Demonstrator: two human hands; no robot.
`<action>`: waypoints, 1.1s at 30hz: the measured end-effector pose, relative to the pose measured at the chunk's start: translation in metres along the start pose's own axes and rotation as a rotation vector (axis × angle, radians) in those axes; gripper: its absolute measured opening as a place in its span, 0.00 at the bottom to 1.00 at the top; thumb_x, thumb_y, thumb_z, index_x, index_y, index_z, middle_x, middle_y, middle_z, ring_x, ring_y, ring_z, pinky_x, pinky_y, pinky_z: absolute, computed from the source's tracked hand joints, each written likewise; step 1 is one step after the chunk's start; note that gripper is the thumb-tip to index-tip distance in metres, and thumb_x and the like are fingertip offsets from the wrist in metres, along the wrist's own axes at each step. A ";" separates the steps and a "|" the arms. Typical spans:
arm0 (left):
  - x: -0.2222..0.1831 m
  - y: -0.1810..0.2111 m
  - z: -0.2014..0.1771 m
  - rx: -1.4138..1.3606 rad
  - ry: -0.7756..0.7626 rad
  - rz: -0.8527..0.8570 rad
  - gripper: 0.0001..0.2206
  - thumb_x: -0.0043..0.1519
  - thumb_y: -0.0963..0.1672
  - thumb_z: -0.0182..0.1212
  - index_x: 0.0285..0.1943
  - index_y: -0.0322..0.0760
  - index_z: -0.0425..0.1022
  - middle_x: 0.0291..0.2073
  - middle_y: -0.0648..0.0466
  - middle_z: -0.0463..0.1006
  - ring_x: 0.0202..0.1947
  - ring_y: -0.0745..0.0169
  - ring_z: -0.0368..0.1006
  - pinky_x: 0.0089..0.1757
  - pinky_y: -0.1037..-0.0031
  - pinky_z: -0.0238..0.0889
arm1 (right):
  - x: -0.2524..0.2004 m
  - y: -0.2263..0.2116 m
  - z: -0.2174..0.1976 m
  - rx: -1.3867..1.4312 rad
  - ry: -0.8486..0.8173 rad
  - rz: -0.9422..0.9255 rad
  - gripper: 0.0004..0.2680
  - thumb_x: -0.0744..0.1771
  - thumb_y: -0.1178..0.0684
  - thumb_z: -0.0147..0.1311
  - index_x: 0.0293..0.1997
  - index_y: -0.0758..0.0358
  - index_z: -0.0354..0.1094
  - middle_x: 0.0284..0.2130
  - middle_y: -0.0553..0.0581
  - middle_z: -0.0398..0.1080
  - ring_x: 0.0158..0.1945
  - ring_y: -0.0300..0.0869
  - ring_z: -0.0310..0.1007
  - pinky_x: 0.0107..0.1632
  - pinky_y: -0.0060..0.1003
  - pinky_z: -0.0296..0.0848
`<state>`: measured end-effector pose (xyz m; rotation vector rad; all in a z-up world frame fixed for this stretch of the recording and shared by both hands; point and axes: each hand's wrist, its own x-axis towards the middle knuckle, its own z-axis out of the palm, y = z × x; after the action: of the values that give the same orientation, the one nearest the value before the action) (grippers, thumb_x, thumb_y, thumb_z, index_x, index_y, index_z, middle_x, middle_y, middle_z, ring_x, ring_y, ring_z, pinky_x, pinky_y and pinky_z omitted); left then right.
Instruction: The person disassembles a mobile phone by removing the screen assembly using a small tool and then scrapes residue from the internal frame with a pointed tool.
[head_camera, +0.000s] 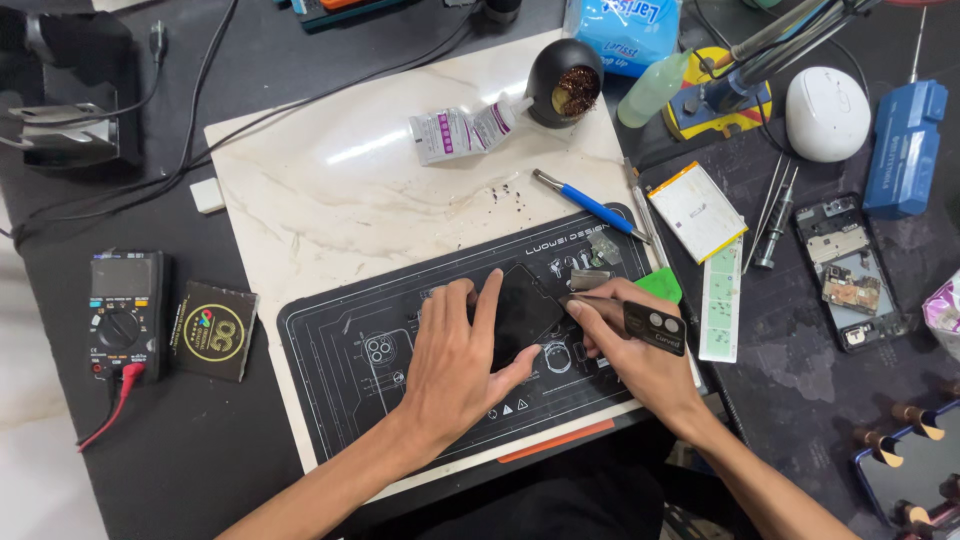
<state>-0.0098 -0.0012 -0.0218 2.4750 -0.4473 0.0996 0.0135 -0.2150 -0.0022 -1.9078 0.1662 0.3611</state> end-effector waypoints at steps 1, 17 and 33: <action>0.001 0.000 -0.001 -0.022 0.012 -0.015 0.39 0.52 0.52 0.74 0.65 0.18 0.64 0.45 0.37 0.66 0.44 0.45 0.63 0.45 0.58 0.62 | 0.001 -0.002 -0.001 -0.021 -0.006 0.021 0.06 0.66 0.57 0.59 0.42 0.70 0.75 0.21 0.55 0.74 0.23 0.33 0.72 0.29 0.28 0.73; 0.039 0.011 -0.024 -0.320 0.387 0.063 0.39 0.54 0.44 0.76 0.74 0.37 0.57 0.56 0.39 0.64 0.51 0.45 0.73 0.46 0.63 0.76 | 0.017 -0.083 -0.026 -0.141 0.008 -0.548 0.04 0.66 0.62 0.61 0.42 0.72 0.74 0.35 0.55 0.74 0.40 0.34 0.78 0.42 0.28 0.79; 0.041 0.010 -0.011 -0.276 0.451 0.165 0.40 0.52 0.42 0.76 0.74 0.42 0.59 0.52 0.43 0.67 0.49 0.47 0.71 0.46 0.63 0.74 | 0.023 -0.102 -0.042 -0.284 -0.109 -0.635 0.04 0.64 0.62 0.62 0.40 0.69 0.76 0.30 0.52 0.74 0.34 0.34 0.75 0.38 0.29 0.74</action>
<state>0.0257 -0.0139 -0.0002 2.0607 -0.4328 0.6073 0.0721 -0.2165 0.0945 -2.0922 -0.5820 0.0540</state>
